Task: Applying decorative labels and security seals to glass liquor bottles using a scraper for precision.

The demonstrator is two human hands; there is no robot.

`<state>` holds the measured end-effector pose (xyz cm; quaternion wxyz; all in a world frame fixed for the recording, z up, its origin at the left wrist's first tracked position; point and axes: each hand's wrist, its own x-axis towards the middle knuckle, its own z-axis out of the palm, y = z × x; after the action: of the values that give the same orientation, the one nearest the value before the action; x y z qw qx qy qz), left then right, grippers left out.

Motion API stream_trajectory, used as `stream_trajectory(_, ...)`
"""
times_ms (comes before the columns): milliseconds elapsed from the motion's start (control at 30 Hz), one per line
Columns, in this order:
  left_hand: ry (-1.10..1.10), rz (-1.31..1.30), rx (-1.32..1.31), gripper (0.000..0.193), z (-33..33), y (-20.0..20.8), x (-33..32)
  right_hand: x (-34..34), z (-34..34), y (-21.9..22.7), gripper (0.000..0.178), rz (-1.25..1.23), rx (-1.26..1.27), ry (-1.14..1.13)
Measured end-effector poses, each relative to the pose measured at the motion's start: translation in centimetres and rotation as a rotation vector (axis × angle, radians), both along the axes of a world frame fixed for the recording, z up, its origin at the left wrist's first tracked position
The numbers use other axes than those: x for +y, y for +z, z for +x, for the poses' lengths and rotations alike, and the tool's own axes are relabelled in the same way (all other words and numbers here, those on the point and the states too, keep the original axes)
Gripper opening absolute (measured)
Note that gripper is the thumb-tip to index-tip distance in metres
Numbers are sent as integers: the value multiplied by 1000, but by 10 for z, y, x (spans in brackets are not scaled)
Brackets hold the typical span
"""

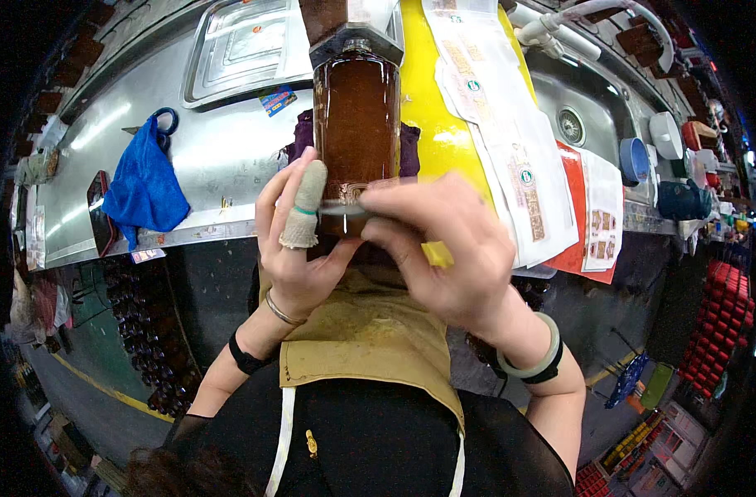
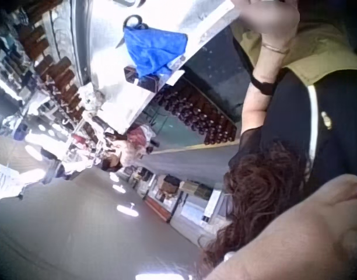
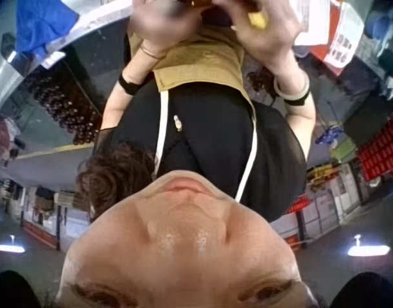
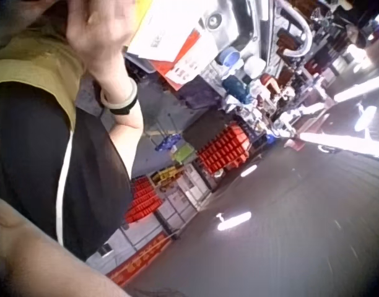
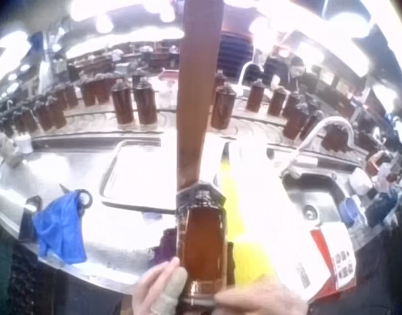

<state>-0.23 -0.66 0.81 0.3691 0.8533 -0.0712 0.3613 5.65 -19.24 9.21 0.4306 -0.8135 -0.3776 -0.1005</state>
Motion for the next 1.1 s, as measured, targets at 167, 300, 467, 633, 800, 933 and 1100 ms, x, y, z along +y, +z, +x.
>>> stream_trajectory(167,-83,-36,121,72,-3,-15,11,5,3,-20,36,427,376,-227)
stream_trajectory(300,-22,-13,132,79,-6,-9,13,-2,-13,-44,21,153,539,-411)
stream_trajectory(467,-96,13,110,73,-4,-17,20,-12,-15,-38,22,324,534,-414)
stream_trajectory(633,-42,53,28,65,-9,-8,15,-6,-17,-55,18,270,595,-479)
stream_trajectory(800,11,211,61,60,-27,-29,21,-32,-13,-57,21,355,548,-490)
stream_trajectory(933,28,345,-5,60,-28,-24,20,-35,-11,-59,22,443,591,-479)
stream_trajectory(1100,1,558,54,47,-14,0,0,-22,-16,-58,24,462,584,-446)
